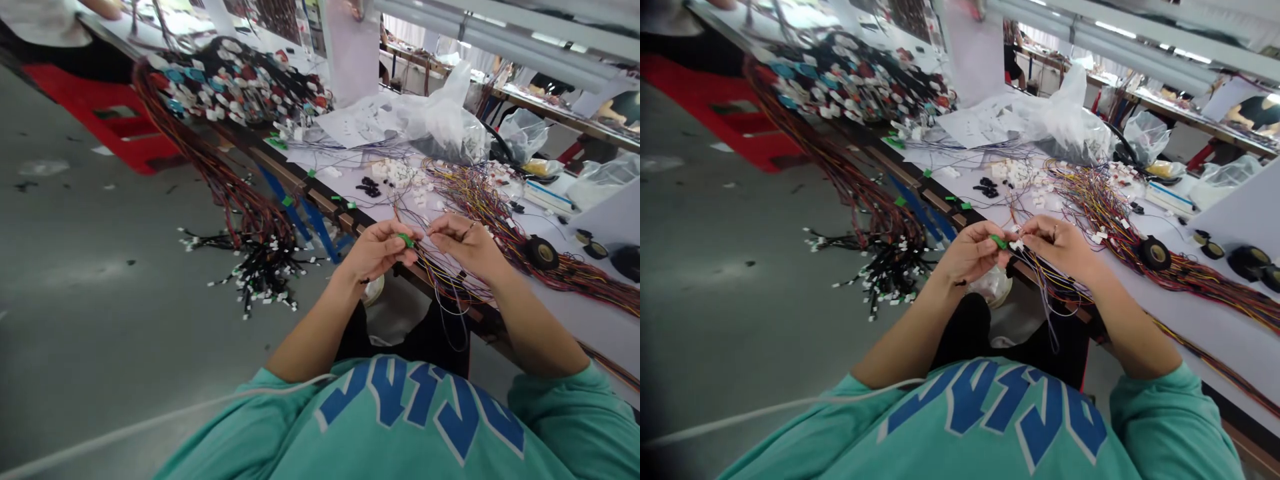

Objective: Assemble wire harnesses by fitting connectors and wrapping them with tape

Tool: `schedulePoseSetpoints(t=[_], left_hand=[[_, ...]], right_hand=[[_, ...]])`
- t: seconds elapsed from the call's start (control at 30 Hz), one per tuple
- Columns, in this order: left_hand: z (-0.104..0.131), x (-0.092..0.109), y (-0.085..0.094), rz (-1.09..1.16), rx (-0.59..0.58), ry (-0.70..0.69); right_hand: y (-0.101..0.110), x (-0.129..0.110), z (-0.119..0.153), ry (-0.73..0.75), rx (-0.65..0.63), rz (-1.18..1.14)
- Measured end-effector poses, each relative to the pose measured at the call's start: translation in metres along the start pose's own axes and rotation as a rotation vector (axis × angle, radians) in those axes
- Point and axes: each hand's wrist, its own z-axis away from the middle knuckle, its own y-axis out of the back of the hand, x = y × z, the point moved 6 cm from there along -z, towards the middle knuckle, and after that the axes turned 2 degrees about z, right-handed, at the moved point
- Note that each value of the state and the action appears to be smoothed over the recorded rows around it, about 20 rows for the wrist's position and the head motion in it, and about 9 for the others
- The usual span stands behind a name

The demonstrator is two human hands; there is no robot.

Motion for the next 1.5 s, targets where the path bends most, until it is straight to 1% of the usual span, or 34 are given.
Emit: schedulePoseSetpoints(t=[0.07,0.13,0.23,0.3,0.37,0.43,0.53,0.63,0.7,0.83,1.03,1.23,1.33,1.5], left_hand=[[-0.001,-0.001,0.001,0.007,0.046,-0.05],[-0.001,-0.003,0.001,0.023,0.067,-0.075],[0.0,-0.006,-0.003,0.023,0.061,-0.062],[0.002,-0.006,-0.006,0.004,0.048,-0.054],[0.004,-0.005,-0.007,-0.015,0.045,-0.058],[0.005,-0.002,-0.007,-0.023,0.061,-0.068],[0.005,-0.001,-0.005,-0.018,0.078,-0.061],[0.005,-0.001,-0.005,-0.001,0.06,-0.045],[0.004,-0.002,-0.006,0.015,0.056,-0.041],[0.004,-0.002,-0.006,0.024,0.077,-0.051],[0.004,-0.003,-0.006,-0.032,0.1,-0.064],[0.006,0.001,-0.008,-0.094,0.115,-0.09],[0.007,0.002,-0.008,-0.129,0.131,-0.128],[0.006,-0.003,-0.008,-0.18,0.155,-0.151]], right_hand=[[-0.001,0.001,0.004,-0.022,0.005,0.019],[-0.003,0.004,0.007,-0.05,-0.019,0.01],[-0.007,0.009,0.008,-0.103,-0.082,-0.054],[-0.008,0.01,0.008,-0.109,-0.093,-0.105],[-0.008,0.009,0.007,-0.093,-0.063,-0.122],[-0.005,0.006,0.006,-0.064,-0.003,-0.096],[0.0,0.001,0.006,-0.02,0.099,0.005],[0.004,-0.005,0.007,0.024,0.168,0.132],[0.004,-0.009,0.009,0.059,0.173,0.2],[-0.001,-0.015,0.011,0.125,0.142,0.294],[-0.006,-0.015,0.011,0.16,0.117,0.324],[-0.007,-0.014,0.011,0.088,0.089,0.399],[-0.007,-0.014,0.01,0.058,0.087,0.384],[-0.012,-0.012,0.009,0.002,0.094,0.374]])
